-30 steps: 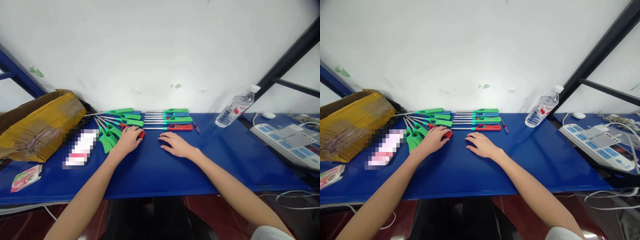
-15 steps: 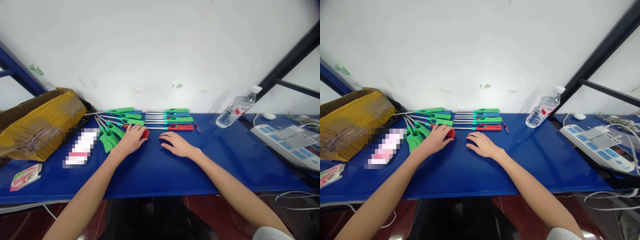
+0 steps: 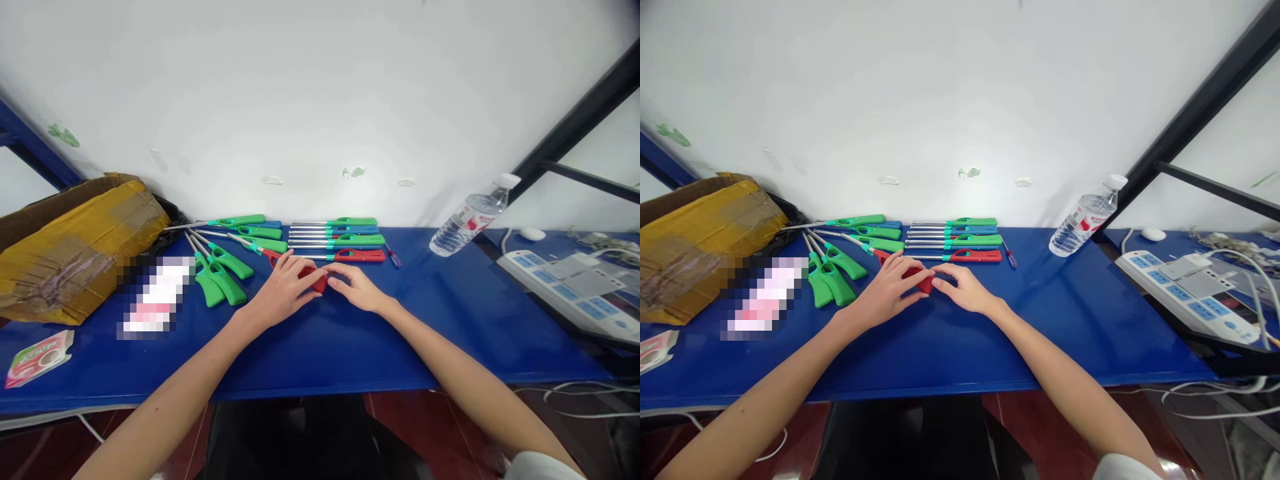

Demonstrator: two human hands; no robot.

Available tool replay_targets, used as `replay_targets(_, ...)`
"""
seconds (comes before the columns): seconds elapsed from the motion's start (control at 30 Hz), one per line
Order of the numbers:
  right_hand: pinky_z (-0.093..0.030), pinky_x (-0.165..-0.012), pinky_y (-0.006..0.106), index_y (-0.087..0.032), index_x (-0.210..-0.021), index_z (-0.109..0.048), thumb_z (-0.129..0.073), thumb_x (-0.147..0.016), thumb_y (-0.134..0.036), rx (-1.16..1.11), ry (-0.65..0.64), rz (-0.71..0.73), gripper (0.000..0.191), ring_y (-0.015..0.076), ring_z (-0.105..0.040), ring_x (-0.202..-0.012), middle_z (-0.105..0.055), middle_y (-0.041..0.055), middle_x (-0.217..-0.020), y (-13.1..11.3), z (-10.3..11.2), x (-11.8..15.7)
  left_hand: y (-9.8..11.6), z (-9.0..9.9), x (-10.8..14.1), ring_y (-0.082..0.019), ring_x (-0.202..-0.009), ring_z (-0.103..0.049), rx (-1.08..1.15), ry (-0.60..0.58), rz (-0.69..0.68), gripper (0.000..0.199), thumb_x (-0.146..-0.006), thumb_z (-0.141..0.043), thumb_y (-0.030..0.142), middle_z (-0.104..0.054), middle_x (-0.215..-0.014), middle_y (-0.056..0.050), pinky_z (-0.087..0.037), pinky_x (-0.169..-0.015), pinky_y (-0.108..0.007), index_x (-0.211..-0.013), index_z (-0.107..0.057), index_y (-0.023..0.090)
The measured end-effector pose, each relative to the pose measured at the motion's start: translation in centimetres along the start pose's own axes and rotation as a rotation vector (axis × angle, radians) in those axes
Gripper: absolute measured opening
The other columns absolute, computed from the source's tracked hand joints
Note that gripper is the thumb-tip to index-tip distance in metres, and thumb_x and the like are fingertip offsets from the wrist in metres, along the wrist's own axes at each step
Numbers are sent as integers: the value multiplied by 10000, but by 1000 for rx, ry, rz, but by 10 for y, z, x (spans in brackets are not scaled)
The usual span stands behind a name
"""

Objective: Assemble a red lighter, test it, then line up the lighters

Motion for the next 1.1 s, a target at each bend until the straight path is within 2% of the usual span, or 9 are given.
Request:
replay_targets(0.1,-517,-894,356,-189,-1051,-704,-613,-916,-402,-51,19,-28,268,218,-675,-954,-741,57,-1042,-2,-4,-1,4,-6,-1,-208,-1039,-572,11,43,4,286,-977,-494,187,-610,-1076,-89,-351,-1123,-526,-1243,-599,192)
replay_targets(0.2,-532,-843,349,-194,-1003,-731,-620,-907,-378,-73,30,-75,236,213,-687,-896,-757,47,-985,0,-10,-1,4,-13,0,-187,-979,-592,14,60,49,306,-978,-431,129,-622,-1016,-74,-387,-1096,-499,-1206,-623,197)
replay_targets(0.3,-538,-864,364,-204,-1043,-740,-589,-919,-388,-86,83,-119,268,223,-700,-933,-763,53,-1038,5,-11,0,0,-18,1,-216,-1067,-591,12,42,80,337,-973,-464,171,-627,-1115,-94,-383,-1101,-515,-1291,-571,206)
replay_targets(0.37,-541,-883,375,-203,-1057,-741,-592,-911,-402,-72,165,-145,289,234,-704,-955,-763,63,-1066,8,-8,0,-8,-16,2,-250,-1151,-566,-7,57,115,400,-964,-511,224,-607,-1208,-121,-377,-1107,-525,-1362,-509,196)
replay_targets(0.43,-550,-874,383,-194,-1043,-743,-598,-897,-415,-34,267,-171,302,245,-709,-941,-768,73,-1051,11,-2,0,-19,-9,4,-281,-1197,-540,-50,94,176,464,-953,-540,260,-585,-1261,-147,-382,-1100,-530,-1403,-466,177)
replay_targets(0.6,-550,-893,407,-171,-1021,-738,-583,-893,-459,55,474,-172,351,264,-705,-955,-765,94,-1044,21,27,0,-53,14,11,-316,-1254,-498,-142,181,369,446,-960,-507,282,-548,-1331,-175,-385,-1085,-531,-1389,-483,163)
replay_targets(0.7,-561,-881,418,-168,-1023,-727,-565,-889,-539,27,541,-172,426,270,-706,-948,-760,103,-1037,30,45,0,-65,15,16,-311,-1269,-505,-144,153,415,419,-975,-469,300,-570,-1333,-160,-357,-1102,-545,-1374,-499,177)
replay_targets(0.87,-561,-883,408,-188,-1013,-717,-529,-880,-628,41,537,-154,497,266,-699,-964,-759,89,-1012,36,59,0,-66,7,18,-282,-1289,-517,-118,112,409,353,-994,-421,294,-629,-1289,-123,-294,-1140,-552,-1303,-571,211)
replay_targets(1.1,-535,-920,411,-173,-992,-726,-532,-889,-594,58,497,-123,475,268,-693,-972,-763,89,-1013,28,57,-1,-70,9,18,-276,-1239,-552,-94,122,394,288,-976,-486,301,-689,-1212,-95,-295,-1133,-539,-1194,-653,214)
Point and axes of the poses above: each hand's wrist, its own x-axis away from the middle knuckle, its own z-axis out of the back of the hand, y = z × x, the point moved 3 cm from there along -x, towards the middle knuckle
